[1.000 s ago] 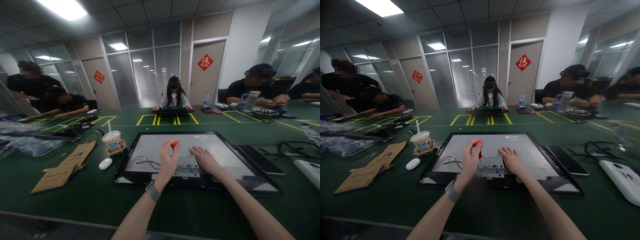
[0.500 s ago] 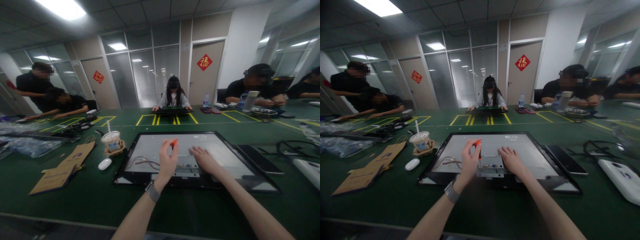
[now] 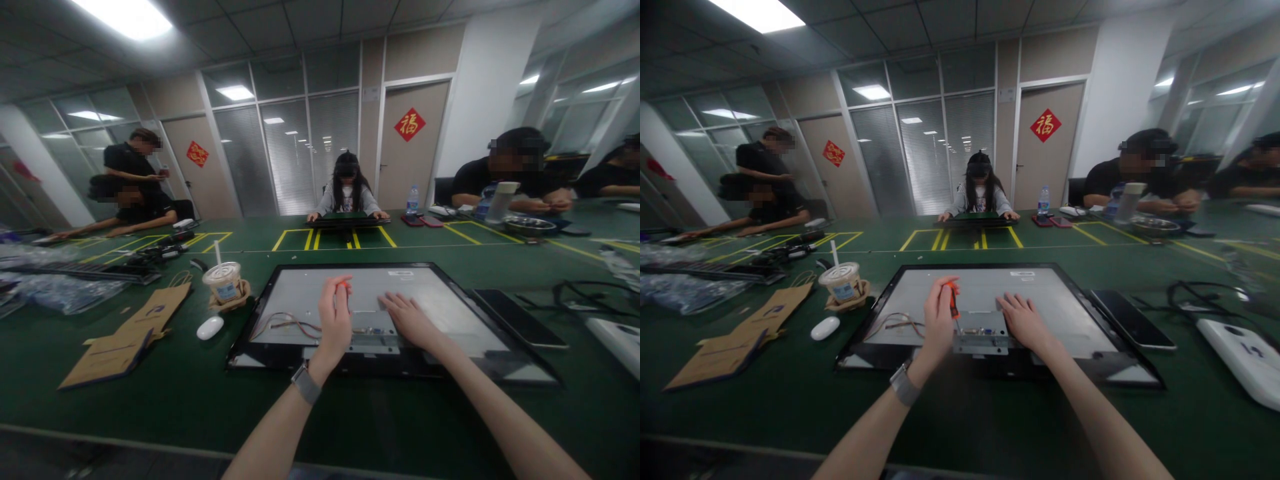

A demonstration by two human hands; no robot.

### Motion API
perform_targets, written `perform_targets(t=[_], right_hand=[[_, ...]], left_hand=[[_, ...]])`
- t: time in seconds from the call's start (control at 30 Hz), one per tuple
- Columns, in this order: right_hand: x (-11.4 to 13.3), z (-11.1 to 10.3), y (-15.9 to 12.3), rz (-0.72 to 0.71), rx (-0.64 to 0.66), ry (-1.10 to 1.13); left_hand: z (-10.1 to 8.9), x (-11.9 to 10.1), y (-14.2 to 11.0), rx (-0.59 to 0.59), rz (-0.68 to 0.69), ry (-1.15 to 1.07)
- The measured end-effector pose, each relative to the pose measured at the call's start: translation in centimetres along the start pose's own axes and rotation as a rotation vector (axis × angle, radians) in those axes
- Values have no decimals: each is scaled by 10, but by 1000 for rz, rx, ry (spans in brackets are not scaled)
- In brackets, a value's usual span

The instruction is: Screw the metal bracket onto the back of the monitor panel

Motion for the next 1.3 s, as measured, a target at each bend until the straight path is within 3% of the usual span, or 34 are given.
perform_targets(t=[0.1,0.3,0.6,1.03,1.3], right_hand=[[0,1,1,0,5,-7],[2,-2,0,-2,12,-23],[0,-2,0,12,24,16],[4,-7,-4,5,27,-8],[4,-6,-3,8,39,-19]], left_hand=[[1,0,0,23,-12,-57],[-1,-3,2,-7,62,93],[1,3,0,29,-55,-88],[0,0,1,-20,70,111],[2,1,-1,42,29,34]])
Point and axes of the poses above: each hand's wrist, its own y-axis towards the middle knuckle, its own z-axis out of the palm, x = y × z, the point moved 2 cm from there along y, towards the middle knuckle, and after that the axes turned 15 degrees about x, right-handed, at the moved point
